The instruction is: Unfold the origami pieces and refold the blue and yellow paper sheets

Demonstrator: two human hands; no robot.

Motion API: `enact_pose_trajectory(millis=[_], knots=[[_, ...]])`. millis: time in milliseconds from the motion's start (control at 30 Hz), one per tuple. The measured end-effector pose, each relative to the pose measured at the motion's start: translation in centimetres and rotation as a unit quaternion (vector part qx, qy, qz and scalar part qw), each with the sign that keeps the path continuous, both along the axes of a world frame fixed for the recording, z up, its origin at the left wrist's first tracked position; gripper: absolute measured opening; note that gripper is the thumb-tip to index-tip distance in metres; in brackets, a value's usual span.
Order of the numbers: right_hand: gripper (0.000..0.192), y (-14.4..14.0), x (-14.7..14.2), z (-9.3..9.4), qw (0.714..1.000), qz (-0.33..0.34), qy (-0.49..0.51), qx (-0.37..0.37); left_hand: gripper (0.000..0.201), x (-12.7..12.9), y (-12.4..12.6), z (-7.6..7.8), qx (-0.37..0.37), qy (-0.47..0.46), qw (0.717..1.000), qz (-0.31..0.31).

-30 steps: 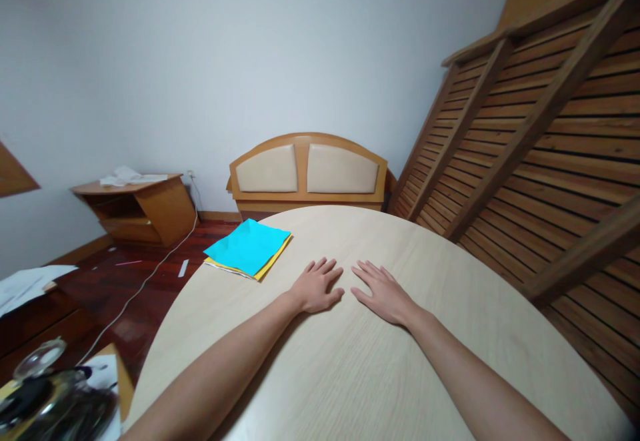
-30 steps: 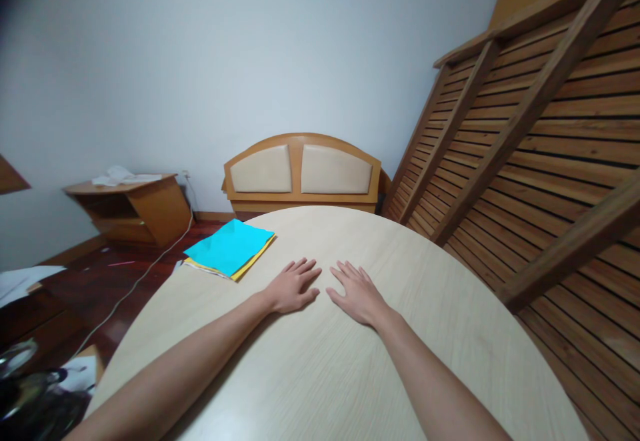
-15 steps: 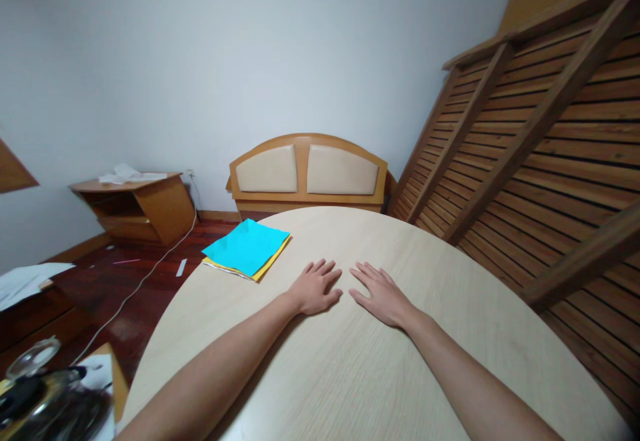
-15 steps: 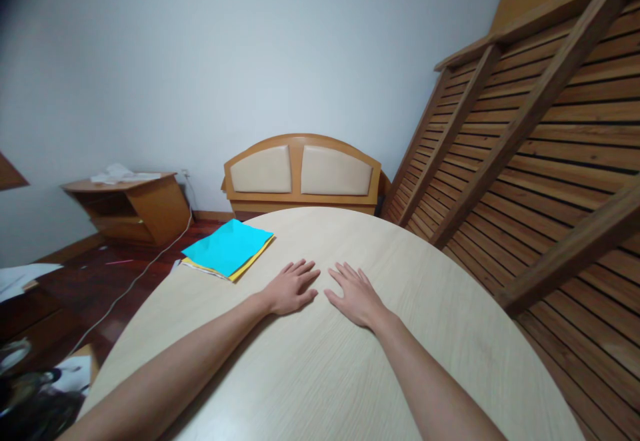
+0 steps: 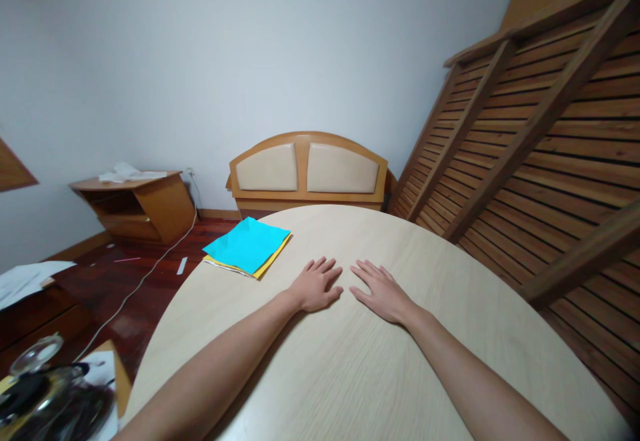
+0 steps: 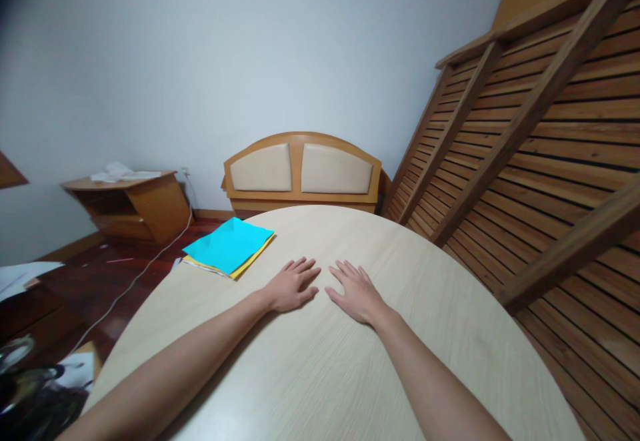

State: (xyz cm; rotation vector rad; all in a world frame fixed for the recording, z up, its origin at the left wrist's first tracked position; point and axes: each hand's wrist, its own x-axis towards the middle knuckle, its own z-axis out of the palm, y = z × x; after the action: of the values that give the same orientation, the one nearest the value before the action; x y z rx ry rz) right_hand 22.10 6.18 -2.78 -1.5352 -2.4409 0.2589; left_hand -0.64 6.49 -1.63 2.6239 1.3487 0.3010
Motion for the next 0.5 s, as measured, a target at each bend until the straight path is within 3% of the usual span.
enact_pose_trajectory(millis=[500], knots=[[0.064,-0.11,-0.08,0.21,1.0,0.001,-0.003,-0.002,0.06,0.04,-0.05,-0.03,0.007,-0.001,1.0,0.002]])
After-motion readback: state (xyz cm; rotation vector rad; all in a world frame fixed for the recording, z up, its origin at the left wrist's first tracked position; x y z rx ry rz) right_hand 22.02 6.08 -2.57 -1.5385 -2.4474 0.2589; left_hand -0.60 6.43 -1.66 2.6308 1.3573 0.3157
